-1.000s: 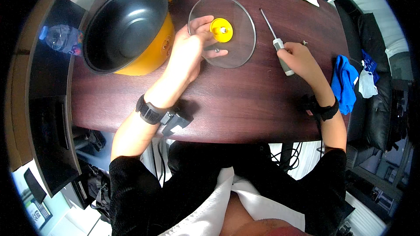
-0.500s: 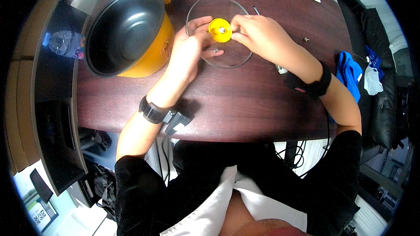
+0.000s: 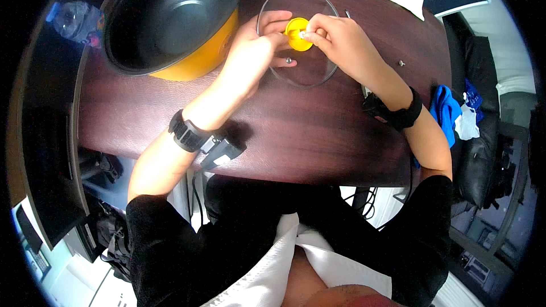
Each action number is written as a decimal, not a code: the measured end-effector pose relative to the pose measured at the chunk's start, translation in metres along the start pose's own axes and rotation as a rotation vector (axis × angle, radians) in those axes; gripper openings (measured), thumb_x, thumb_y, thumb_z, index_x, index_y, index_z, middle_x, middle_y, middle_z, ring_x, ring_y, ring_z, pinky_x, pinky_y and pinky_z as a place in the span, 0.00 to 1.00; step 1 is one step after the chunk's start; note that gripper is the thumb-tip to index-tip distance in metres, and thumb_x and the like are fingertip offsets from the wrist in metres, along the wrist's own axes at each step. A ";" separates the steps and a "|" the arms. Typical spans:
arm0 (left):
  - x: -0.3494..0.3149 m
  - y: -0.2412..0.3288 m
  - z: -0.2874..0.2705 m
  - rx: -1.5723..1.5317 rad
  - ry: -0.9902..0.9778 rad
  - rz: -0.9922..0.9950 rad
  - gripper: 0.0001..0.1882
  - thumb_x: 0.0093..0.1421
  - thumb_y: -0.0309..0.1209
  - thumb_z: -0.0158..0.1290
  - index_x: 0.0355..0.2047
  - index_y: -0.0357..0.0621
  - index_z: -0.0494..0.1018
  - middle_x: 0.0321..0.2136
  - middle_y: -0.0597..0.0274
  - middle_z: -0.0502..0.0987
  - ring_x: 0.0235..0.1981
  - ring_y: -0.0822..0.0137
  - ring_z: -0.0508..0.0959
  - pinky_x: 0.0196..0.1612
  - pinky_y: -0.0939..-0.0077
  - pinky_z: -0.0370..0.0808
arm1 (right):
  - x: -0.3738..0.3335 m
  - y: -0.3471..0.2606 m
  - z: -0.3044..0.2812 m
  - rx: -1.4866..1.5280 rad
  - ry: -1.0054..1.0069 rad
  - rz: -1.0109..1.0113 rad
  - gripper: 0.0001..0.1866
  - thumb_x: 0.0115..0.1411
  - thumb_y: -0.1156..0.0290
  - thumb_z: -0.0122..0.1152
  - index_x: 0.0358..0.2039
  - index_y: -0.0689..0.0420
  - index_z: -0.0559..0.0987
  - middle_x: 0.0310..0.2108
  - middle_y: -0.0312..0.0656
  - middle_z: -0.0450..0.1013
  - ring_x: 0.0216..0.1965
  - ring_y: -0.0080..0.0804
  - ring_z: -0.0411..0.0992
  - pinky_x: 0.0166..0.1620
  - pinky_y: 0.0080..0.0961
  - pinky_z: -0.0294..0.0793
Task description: The person assembles a glass pot lid by inserting a metal screw and tightening a yellow plastic knob onto the center. They use a screwdriver to secure the components and repeatedly adjust the knob to ensure it is properly fastened.
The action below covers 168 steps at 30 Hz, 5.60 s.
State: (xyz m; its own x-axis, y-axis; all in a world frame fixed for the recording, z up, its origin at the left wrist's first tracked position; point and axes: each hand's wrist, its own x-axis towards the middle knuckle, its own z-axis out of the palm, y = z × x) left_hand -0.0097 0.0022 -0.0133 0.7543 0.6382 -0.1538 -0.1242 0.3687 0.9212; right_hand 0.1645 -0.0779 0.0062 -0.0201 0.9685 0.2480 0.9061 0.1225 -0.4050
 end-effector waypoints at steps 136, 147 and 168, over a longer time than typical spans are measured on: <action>-0.010 0.012 0.009 -0.045 -0.040 0.067 0.21 0.62 0.21 0.42 0.57 0.33 0.60 0.51 0.48 0.71 0.46 0.59 0.77 0.44 0.62 0.81 | -0.002 -0.005 -0.013 0.273 0.035 0.057 0.06 0.57 0.73 0.58 0.32 0.63 0.75 0.22 0.48 0.75 0.23 0.37 0.76 0.27 0.28 0.71; -0.012 0.012 0.010 0.024 -0.063 0.153 0.21 0.62 0.21 0.43 0.57 0.34 0.61 0.51 0.51 0.72 0.44 0.65 0.76 0.43 0.65 0.81 | -0.004 -0.011 -0.017 0.265 0.003 0.270 0.08 0.57 0.69 0.60 0.27 0.61 0.77 0.15 0.42 0.72 0.16 0.25 0.72 0.21 0.22 0.68; -0.015 0.021 0.011 -0.202 -0.086 0.111 0.22 0.62 0.24 0.44 0.57 0.34 0.60 0.52 0.47 0.68 0.51 0.53 0.73 0.46 0.52 0.79 | -0.019 0.019 -0.037 0.116 0.371 0.249 0.16 0.60 0.59 0.60 0.35 0.61 0.74 0.15 0.34 0.67 0.16 0.18 0.67 0.21 0.17 0.65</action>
State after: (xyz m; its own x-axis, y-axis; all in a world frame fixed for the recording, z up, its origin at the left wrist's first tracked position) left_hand -0.0167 -0.0069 0.0118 0.7802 0.6253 -0.0170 -0.3288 0.4330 0.8393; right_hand 0.1973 -0.1018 0.0266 0.3639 0.8311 0.4206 0.8103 -0.0597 -0.5830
